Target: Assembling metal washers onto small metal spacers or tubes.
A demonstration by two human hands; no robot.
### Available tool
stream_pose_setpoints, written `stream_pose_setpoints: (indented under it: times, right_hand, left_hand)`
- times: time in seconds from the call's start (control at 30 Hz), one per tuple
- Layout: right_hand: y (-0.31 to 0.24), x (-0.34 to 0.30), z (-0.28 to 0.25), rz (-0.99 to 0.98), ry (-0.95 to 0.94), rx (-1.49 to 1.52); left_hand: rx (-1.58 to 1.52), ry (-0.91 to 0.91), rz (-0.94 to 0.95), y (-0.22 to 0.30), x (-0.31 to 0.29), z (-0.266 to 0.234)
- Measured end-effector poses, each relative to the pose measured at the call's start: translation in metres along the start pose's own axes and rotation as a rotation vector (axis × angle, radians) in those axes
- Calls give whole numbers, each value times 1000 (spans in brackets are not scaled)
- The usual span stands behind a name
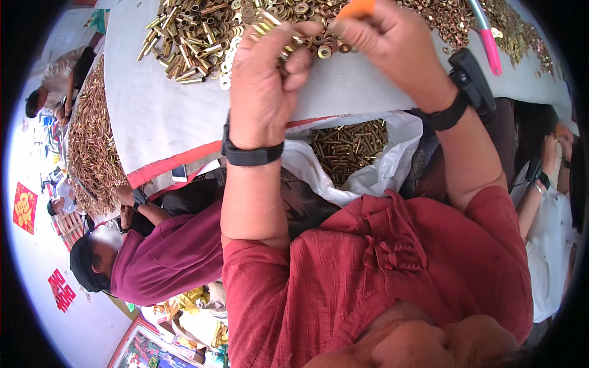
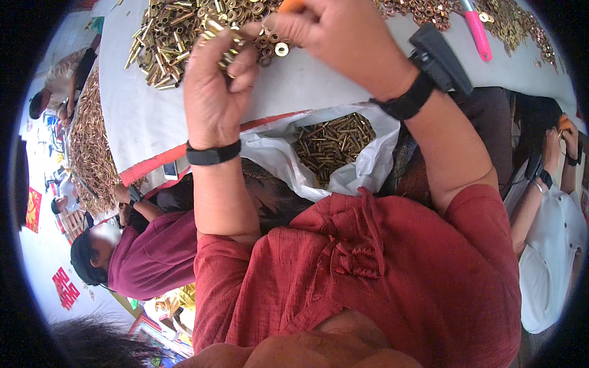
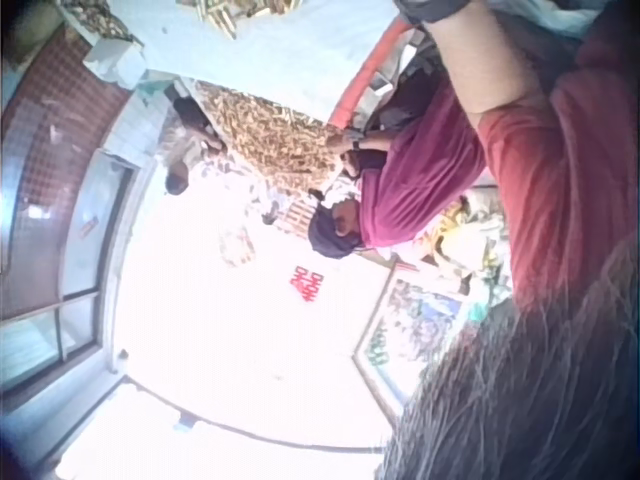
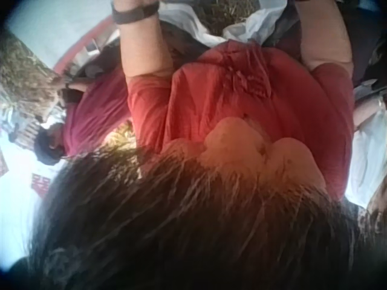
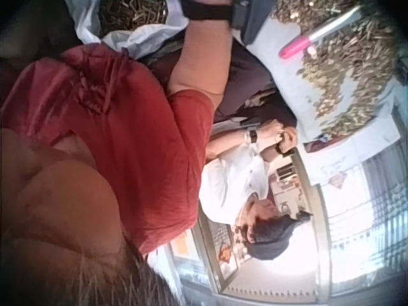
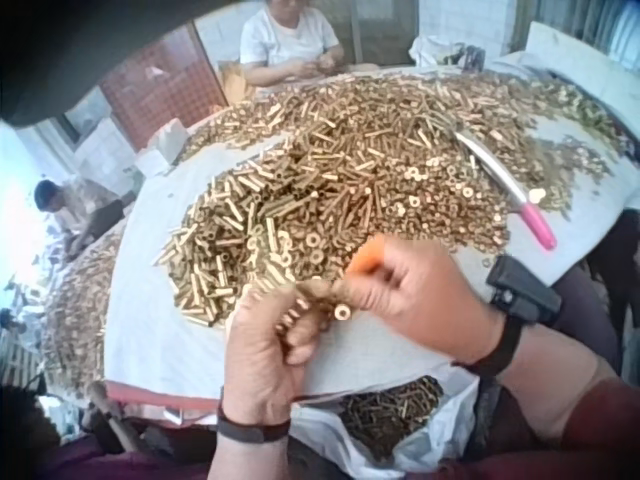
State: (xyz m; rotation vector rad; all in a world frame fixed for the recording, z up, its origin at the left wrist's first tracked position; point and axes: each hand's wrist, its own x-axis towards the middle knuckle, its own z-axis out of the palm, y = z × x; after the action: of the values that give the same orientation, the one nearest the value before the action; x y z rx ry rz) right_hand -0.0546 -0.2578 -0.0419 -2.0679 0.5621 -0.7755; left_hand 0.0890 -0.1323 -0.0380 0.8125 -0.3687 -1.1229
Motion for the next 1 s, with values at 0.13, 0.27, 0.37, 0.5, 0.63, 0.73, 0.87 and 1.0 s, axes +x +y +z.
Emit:
stream_pose_setpoints:
  times: [0.13, 0.27, 0.37, 0.5, 0.63, 0.73, 0.87, 1.0]
  right_hand:
    - [-4, -5, -18, 140, -169, -223]
    - [6, -16, -10, -47, -196, -571]
    - [19, -11, -20, -99, -158, -590]
    - [29, -8, -29, -127, -192, -419]
    - [25, -8, -34, 11, -155, -301]
    - [25, -9, -34, 155, -154, -143]
    - [15, -17, -15, 111, -69, 204]
    - [6, -16, -13, -145, 18, -53]
  left_hand:
    - [80, 58, 72, 6, 2, -12]
    - [171, 62, 76, 4, 0, -10]
    - [288, 65, 73, 1, 0, -11]
    - [431, 100, 68, 0, -2, -11]
    - [565, 88, 36, -1, -3, -7]
    - [825, 48, 96, -10, -4, -5]
    - [899, -29, 87, -21, -5, 0]
    - [867, -14, 80, -21, -4, 1]
